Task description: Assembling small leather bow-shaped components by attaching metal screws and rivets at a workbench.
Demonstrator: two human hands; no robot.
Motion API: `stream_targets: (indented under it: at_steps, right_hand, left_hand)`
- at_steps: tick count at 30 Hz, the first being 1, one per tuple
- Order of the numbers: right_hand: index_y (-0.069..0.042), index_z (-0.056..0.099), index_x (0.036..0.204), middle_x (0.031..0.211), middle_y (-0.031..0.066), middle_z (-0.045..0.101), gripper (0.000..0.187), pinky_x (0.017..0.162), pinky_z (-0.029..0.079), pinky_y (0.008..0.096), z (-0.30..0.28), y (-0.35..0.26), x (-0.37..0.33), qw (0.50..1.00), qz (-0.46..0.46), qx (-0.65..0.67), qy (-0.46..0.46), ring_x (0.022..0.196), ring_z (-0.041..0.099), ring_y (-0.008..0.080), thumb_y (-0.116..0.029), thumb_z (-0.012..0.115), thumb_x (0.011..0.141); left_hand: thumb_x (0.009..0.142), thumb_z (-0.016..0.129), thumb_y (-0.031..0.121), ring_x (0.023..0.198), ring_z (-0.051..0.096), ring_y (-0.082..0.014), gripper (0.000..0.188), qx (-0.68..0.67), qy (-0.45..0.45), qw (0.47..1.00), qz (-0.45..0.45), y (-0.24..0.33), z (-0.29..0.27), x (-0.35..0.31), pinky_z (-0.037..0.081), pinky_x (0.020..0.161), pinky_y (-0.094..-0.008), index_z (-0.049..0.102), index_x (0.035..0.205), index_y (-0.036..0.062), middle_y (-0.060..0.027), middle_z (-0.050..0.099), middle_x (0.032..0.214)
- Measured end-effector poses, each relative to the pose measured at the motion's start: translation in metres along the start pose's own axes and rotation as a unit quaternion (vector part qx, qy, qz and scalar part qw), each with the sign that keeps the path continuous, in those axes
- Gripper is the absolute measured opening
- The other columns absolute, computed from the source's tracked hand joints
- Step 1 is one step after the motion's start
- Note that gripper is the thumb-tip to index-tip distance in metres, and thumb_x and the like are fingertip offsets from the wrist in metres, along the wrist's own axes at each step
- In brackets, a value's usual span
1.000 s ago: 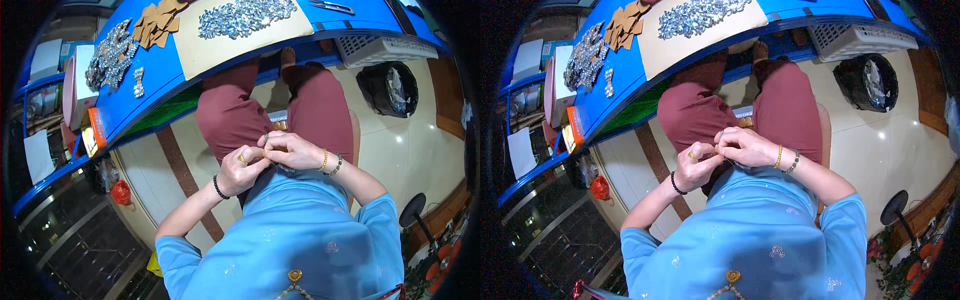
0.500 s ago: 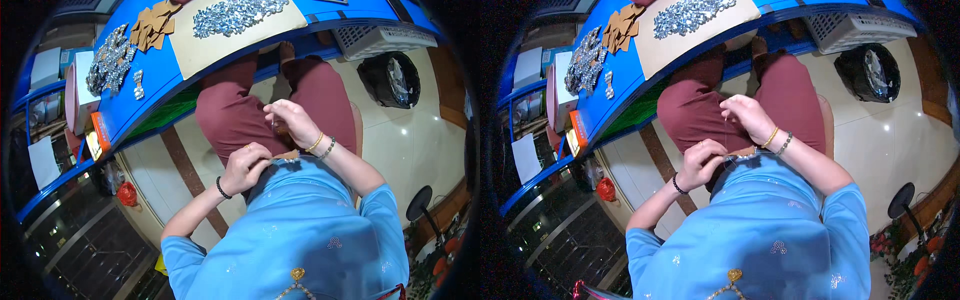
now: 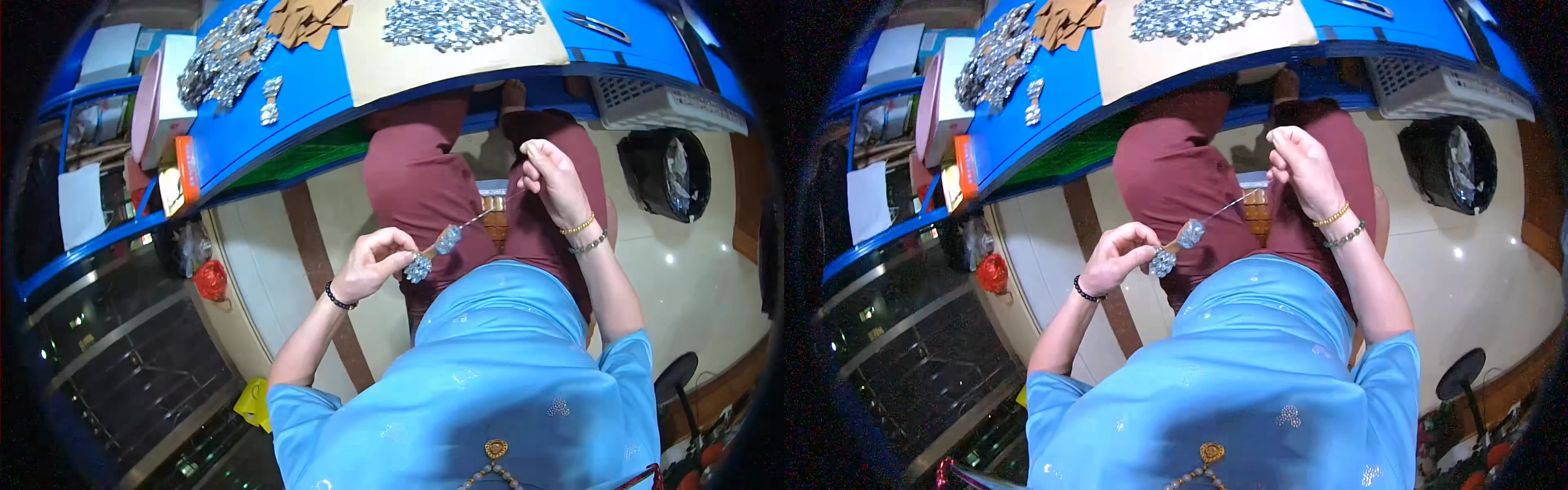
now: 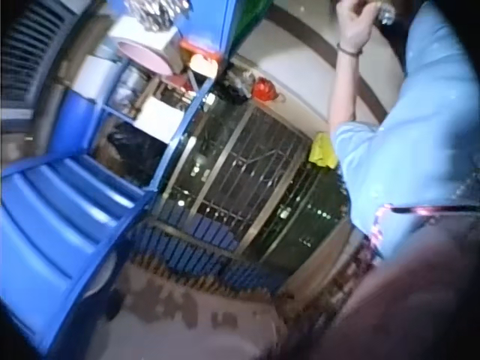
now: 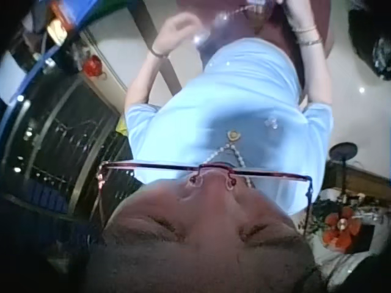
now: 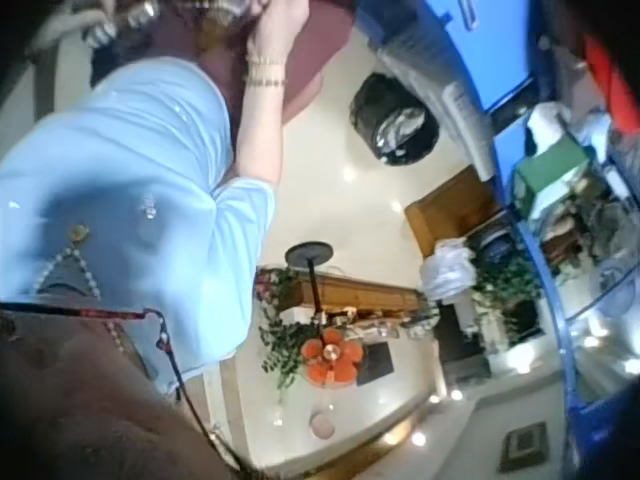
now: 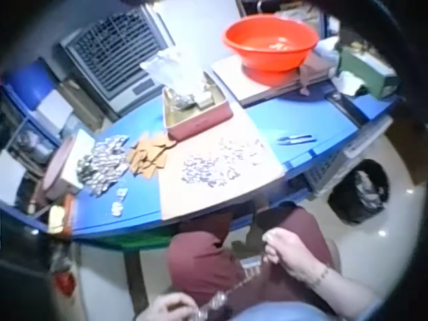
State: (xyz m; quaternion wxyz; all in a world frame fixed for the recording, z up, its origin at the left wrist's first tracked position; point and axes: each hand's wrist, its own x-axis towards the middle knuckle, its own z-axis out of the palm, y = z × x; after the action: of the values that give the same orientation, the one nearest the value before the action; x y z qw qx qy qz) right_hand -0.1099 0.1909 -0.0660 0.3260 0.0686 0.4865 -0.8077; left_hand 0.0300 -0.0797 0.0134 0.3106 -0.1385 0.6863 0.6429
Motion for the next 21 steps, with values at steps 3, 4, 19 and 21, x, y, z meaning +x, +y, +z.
stream_targets:
  at_steps: [3, 4, 19, 21]
  right_hand:
    - [-0.007, 0.052, 0.092, 0.067, -0.004, 0.048, 0.014, 0.062, 0.045, 0.0214, 0.013, 0.006, 0.002, 0.999, 0.029, -0.017, -0.026, 0.056, 0.045, 0.0041, -0.02, 0.05, 0.092]
    - [-0.007, 0.053, 0.093, 0.069, -0.0033, 0.05, 0.014, 0.063, 0.045, 0.0212, 0.014, 0.008, 0.003, 0.998, 0.045, -0.036, -0.032, 0.058, 0.048, 0.0044, -0.02, 0.051, 0.091]
    - [-0.007, 0.055, 0.094, 0.086, 0.0006, 0.061, 0.013, 0.068, 0.043, 0.0201, 0.017, 0.02, 0.019, 0.998, -0.048, -0.021, 0.032, 0.069, 0.052, 0.0054, -0.019, 0.054, 0.09]
    - [-0.007, 0.054, 0.092, 0.083, -0.0002, 0.059, 0.012, 0.066, 0.042, 0.02, 0.017, 0.021, 0.019, 0.997, -0.042, 0.043, 0.046, 0.067, 0.051, 0.0047, -0.019, 0.052, 0.091]
  left_hand:
    - [0.08, 0.063, 0.008, 0.067, 0.055, -0.0082, 0.017, -0.024, 0.046, 0.998, -0.024, -0.01, -0.007, -0.01, 0.046, 0.058, -0.0224, 0.055, 0.093, 0.0009, -0.0044, 0.058, 0.086]
    - [0.077, 0.065, 0.008, 0.067, 0.056, -0.0106, 0.021, 0.106, 0.12, 0.987, 0.033, -0.01, -0.003, -0.012, 0.046, 0.058, -0.0234, 0.055, 0.094, 0.001, -0.0066, 0.057, 0.089]
    - [0.073, 0.068, 0.006, 0.068, 0.058, -0.0231, 0.035, 0.395, 0.149, 0.858, 0.292, -0.024, -0.008, -0.006, 0.048, 0.06, -0.0311, 0.052, 0.104, 0.0002, -0.014, 0.057, 0.091]
    - [0.08, 0.061, 0.006, 0.071, 0.06, -0.0192, 0.028, 0.172, 0.208, 0.949, 0.162, -0.031, -0.012, -0.013, 0.049, 0.062, -0.0306, 0.052, 0.106, -0.0009, -0.0105, 0.059, 0.086]
